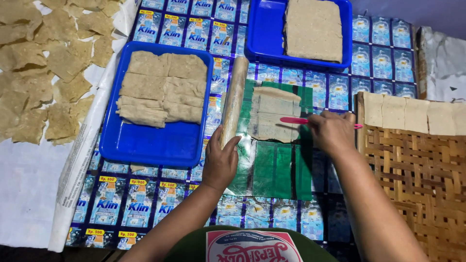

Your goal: Preparing thin cracker sheets by rolling dough with a wooden pin and cutting it into shapes.

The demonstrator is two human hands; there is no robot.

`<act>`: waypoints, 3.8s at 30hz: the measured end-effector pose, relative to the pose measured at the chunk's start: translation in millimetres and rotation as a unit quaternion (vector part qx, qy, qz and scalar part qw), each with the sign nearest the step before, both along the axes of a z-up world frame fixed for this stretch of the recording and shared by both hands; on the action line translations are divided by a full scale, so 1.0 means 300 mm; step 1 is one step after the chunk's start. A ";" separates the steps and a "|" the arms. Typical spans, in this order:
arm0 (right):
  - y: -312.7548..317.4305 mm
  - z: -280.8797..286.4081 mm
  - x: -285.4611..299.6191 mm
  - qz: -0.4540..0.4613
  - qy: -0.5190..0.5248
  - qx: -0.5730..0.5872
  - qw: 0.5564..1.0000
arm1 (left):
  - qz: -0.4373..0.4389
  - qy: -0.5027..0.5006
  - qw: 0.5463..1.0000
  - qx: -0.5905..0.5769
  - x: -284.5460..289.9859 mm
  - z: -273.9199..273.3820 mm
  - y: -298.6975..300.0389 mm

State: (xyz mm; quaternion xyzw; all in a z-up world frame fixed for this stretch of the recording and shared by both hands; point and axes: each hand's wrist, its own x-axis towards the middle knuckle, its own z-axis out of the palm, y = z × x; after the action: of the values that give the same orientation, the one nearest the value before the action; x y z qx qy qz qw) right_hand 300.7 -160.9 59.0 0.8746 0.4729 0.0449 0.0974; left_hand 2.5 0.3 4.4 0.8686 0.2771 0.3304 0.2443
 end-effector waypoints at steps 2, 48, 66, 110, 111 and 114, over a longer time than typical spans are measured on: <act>-0.085 0.030 -0.001 -0.017 0.003 -0.021 1.000 | 0.001 0.001 1.000 0.002 0.001 -0.007 -0.004; -0.159 0.044 -0.296 -0.270 0.135 0.052 0.952 | -0.006 0.000 1.000 -0.006 0.000 -0.008 -0.012; -0.011 -0.032 -0.105 -0.292 0.179 0.026 0.939 | -0.008 0.009 1.000 -0.017 0.000 0.003 -0.013; -0.113 -0.226 -0.531 -0.319 0.305 0.257 0.860 | -0.009 -0.006 1.000 -0.006 -0.003 -0.010 -0.019; -0.107 -0.250 -0.528 -0.334 0.302 0.223 0.864 | -0.008 -0.005 1.000 -0.004 -0.004 -0.012 -0.022; 0.023 -0.061 -0.654 -0.245 0.292 0.156 0.911 | -0.007 -0.007 1.000 -0.007 -0.002 -0.012 -0.023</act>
State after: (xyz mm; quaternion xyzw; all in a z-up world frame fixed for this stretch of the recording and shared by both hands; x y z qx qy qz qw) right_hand 104.6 -154.1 40.8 0.9413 0.2378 -0.1641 -0.1745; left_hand 1.8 -6.8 0.8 0.8665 0.2719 0.3327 0.2541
